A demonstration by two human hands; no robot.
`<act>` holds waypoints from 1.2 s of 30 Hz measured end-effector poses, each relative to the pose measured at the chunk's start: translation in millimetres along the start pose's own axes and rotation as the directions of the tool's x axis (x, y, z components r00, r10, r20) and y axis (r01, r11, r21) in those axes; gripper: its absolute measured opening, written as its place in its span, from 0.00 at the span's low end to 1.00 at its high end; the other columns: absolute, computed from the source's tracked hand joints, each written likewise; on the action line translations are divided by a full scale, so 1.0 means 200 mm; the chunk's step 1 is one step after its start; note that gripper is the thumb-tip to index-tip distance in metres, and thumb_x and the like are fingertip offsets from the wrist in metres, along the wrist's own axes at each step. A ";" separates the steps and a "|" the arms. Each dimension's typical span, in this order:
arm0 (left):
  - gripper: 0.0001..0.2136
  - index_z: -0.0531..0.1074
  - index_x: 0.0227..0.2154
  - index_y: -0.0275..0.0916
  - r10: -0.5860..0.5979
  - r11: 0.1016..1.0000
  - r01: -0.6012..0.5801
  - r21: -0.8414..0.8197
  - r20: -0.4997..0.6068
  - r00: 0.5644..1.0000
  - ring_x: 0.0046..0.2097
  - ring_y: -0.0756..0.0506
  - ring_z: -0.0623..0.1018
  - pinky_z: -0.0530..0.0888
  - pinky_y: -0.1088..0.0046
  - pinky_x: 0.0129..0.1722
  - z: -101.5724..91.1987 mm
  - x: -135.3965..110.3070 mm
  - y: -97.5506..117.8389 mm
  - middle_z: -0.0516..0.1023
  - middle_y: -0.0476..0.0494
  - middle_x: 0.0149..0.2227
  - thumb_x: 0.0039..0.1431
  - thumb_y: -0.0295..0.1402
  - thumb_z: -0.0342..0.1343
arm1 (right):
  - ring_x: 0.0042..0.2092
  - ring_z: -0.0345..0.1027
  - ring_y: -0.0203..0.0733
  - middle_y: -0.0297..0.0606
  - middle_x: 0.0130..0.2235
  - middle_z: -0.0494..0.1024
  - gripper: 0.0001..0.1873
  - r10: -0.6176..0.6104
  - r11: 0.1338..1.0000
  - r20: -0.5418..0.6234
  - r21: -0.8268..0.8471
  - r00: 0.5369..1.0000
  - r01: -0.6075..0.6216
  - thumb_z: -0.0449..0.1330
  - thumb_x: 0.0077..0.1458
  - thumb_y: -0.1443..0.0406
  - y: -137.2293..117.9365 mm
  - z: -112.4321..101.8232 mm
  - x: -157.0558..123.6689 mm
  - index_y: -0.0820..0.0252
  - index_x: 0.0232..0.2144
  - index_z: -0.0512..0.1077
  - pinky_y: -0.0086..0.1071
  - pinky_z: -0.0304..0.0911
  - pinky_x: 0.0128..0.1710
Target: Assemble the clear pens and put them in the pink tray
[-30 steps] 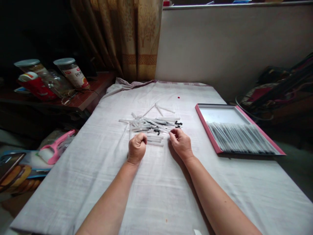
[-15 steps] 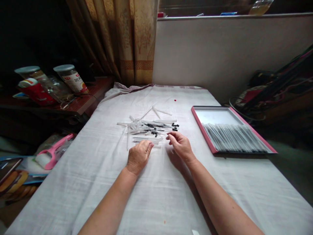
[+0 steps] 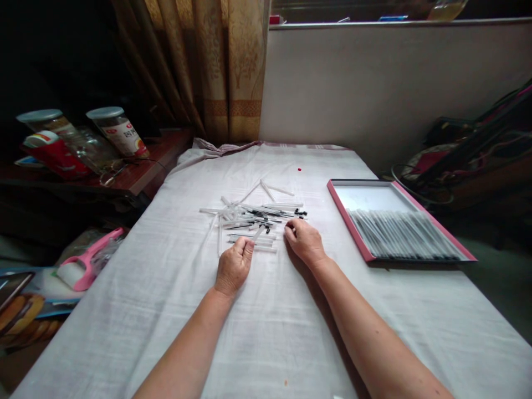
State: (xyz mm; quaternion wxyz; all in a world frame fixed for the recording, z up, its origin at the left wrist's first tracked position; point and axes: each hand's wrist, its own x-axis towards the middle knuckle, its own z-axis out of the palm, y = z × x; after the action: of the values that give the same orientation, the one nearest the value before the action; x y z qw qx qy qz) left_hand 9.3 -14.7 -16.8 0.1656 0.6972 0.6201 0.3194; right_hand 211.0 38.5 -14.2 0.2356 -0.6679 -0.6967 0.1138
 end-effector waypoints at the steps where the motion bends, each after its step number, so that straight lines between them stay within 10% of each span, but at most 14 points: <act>1: 0.15 0.69 0.32 0.41 0.005 1.000 -0.005 0.000 -0.008 1.000 0.27 0.47 0.76 0.64 0.75 0.27 0.00 0.00 0.00 0.75 0.49 0.24 0.66 0.40 0.41 | 0.35 0.72 0.41 0.40 0.35 0.79 0.09 0.028 0.993 -0.034 0.112 0.999 -0.024 0.54 0.56 0.64 0.02 0.00 -0.02 0.59 0.33 0.74 0.31 0.62 0.35; 7: 0.09 0.71 0.40 0.42 0.077 0.996 -0.079 -0.039 -0.058 0.995 0.32 0.47 0.78 0.70 0.76 0.32 0.02 -0.01 -0.01 0.79 0.48 0.31 0.64 0.38 0.49 | 0.31 0.75 0.39 0.41 0.36 0.80 0.15 0.414 0.564 -0.187 0.821 0.891 -0.090 0.58 0.52 0.54 0.08 -0.05 -0.14 0.60 0.32 0.69 0.27 0.63 0.22; 12: 0.09 0.73 0.42 0.42 0.197 0.979 -0.200 -0.047 -0.067 0.978 0.36 0.48 0.79 0.72 0.76 0.38 0.02 -0.02 0.00 0.80 0.46 0.36 0.64 0.37 0.51 | 0.24 0.72 0.32 0.35 0.30 0.80 0.16 0.619 0.249 -0.176 0.968 0.765 0.021 0.64 0.45 0.56 0.09 -0.13 -0.14 0.59 0.31 0.65 0.21 0.63 0.18; 16: 0.10 0.74 0.43 0.42 0.234 0.972 -0.234 0.007 -0.060 0.970 0.36 0.49 0.78 0.72 0.76 0.37 0.01 -0.02 0.00 0.80 0.47 0.35 0.64 0.37 0.51 | 0.22 0.71 0.30 0.31 0.27 0.80 0.16 0.644 0.077 -0.055 0.997 0.763 0.006 0.66 0.42 0.59 0.08 -0.17 -0.12 0.58 0.31 0.65 0.19 0.63 0.17; 36: 0.10 0.75 0.41 0.42 0.324 0.935 -0.320 0.155 -0.004 0.946 0.36 0.48 0.78 0.71 0.75 0.37 0.01 -0.02 0.02 0.80 0.46 0.34 0.64 0.37 0.51 | 0.23 0.71 0.31 0.32 0.28 0.80 0.16 0.563 0.048 0.014 0.998 0.826 -0.050 0.67 0.43 0.57 0.02 -0.12 -0.15 0.58 0.30 0.66 0.21 0.66 0.20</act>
State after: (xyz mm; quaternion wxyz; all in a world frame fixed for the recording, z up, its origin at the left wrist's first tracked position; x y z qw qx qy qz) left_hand 13.1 -19.5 -17.0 0.0484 0.7951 0.5225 0.3040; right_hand 227.3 6.2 -0.2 0.7127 -0.4869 -0.2177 0.4556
